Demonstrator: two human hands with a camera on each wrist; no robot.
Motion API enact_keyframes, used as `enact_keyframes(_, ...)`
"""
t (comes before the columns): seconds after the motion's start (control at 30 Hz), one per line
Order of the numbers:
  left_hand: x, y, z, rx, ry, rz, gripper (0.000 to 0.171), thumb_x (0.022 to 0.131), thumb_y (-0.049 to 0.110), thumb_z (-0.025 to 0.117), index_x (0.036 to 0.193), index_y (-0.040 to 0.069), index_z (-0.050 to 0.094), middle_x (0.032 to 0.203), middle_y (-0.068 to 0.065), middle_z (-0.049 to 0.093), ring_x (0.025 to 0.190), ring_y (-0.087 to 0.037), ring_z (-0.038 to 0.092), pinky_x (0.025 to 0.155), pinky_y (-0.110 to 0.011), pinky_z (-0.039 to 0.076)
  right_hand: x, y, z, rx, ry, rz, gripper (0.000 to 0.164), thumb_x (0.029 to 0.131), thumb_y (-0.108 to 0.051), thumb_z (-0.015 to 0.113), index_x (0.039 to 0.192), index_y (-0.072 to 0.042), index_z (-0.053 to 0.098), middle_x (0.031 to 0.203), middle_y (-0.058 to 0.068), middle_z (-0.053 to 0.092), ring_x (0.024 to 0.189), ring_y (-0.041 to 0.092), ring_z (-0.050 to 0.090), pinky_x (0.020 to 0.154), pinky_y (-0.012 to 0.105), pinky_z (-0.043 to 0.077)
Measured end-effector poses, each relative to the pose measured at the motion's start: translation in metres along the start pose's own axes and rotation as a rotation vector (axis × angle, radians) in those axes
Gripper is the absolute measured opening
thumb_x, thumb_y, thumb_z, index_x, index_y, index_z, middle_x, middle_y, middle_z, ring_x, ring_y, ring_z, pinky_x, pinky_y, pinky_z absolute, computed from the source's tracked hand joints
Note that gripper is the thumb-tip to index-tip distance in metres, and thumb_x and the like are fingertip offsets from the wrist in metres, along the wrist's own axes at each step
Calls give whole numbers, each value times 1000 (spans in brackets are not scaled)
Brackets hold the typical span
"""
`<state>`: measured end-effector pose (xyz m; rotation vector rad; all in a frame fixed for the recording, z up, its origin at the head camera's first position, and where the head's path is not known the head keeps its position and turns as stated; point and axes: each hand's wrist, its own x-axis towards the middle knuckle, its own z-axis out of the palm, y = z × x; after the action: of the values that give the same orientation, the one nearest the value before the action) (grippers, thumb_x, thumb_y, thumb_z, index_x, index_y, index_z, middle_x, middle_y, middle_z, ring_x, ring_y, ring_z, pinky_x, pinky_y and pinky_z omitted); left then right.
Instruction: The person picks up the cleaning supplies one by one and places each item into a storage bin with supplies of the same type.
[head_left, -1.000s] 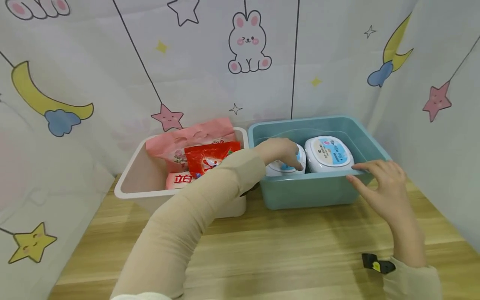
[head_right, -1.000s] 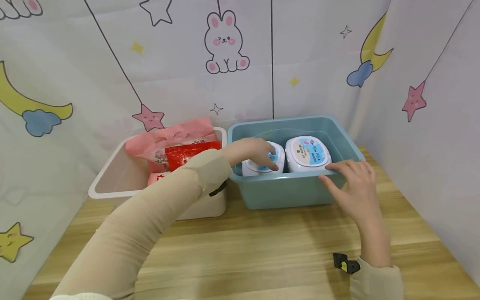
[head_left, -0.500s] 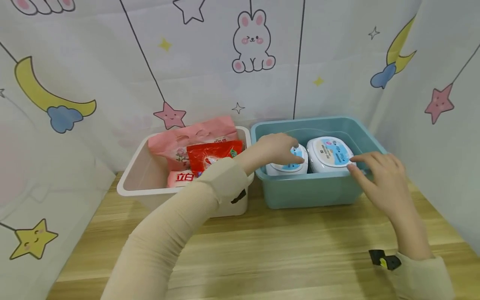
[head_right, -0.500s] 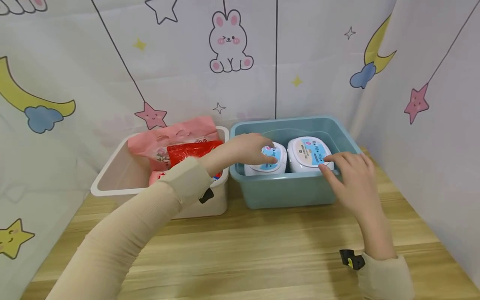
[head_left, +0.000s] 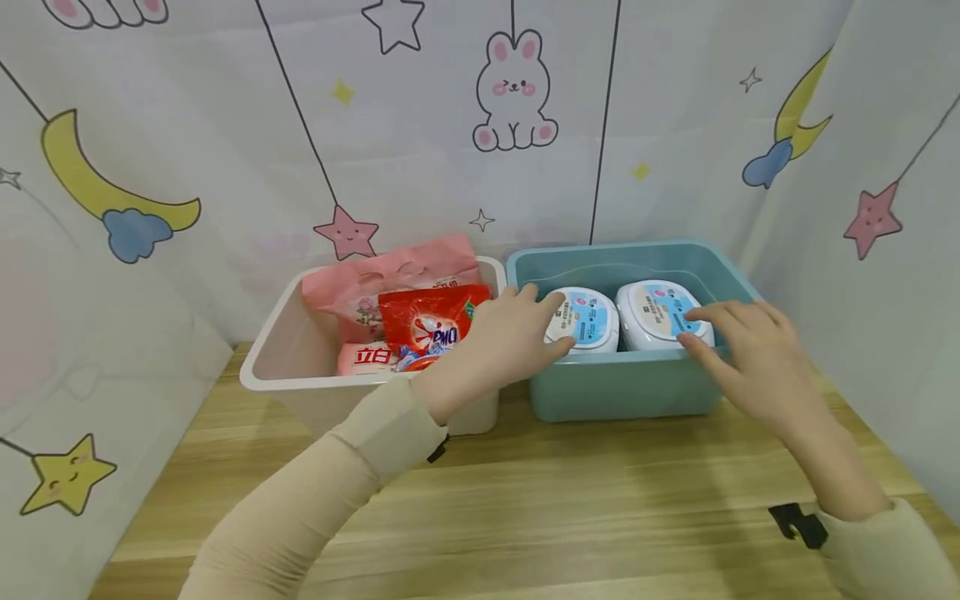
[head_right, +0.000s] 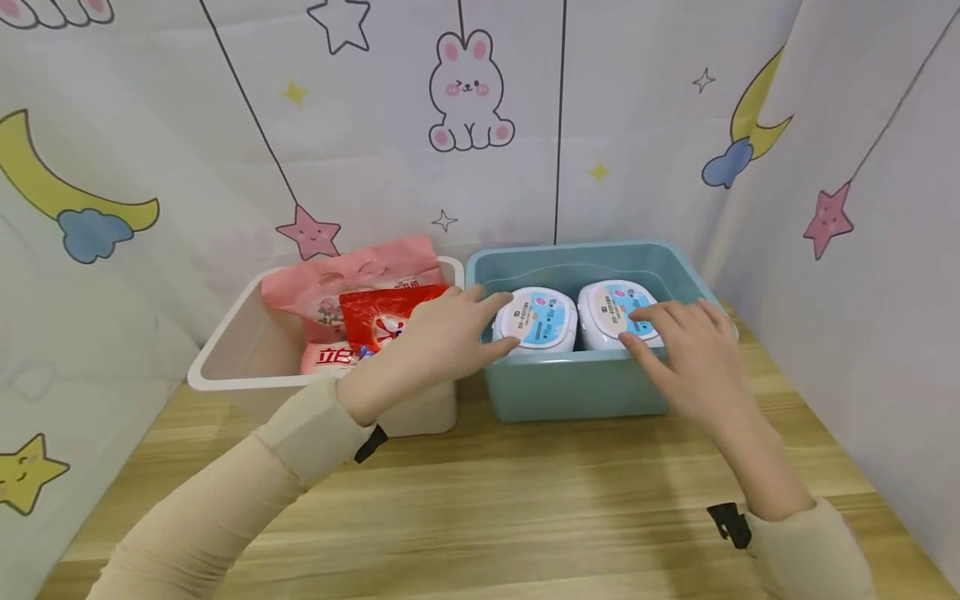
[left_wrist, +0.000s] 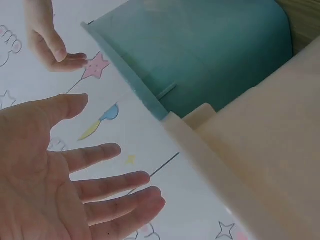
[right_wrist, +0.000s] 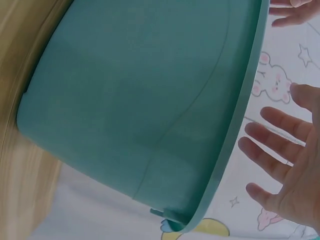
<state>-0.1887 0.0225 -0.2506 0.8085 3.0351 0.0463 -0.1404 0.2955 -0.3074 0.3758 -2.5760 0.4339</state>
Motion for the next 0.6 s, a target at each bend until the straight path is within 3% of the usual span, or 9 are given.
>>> enact_keyframes(0.33,-31,-22,10,-77,136,-80,66,90,52,57,148,27,37,140,-9,49,128,-27,48,94,-50,51,2,-13,-2,-23,-9,-14,44,94,-39,59,126,-9,57,126,18,61,122,40,48,114,60,19)
enact_keyframes(0.47,-42,-30,16,-105,140,-122,68,89,53,57,149,29,35,149,-10,41,137,-31,40,102,-59,42,1,-18,-2,-38,-60,11,56,91,-46,60,134,-10,51,133,18,56,126,41,45,115,61,16)
enact_keyframes(0.6,-51,-37,23,-117,123,-171,69,89,58,54,149,33,32,155,-8,35,143,-33,33,110,-61,33,-1,-21,1,-67,-129,21,66,90,-52,59,142,-14,43,142,16,49,130,43,41,116,64,11)
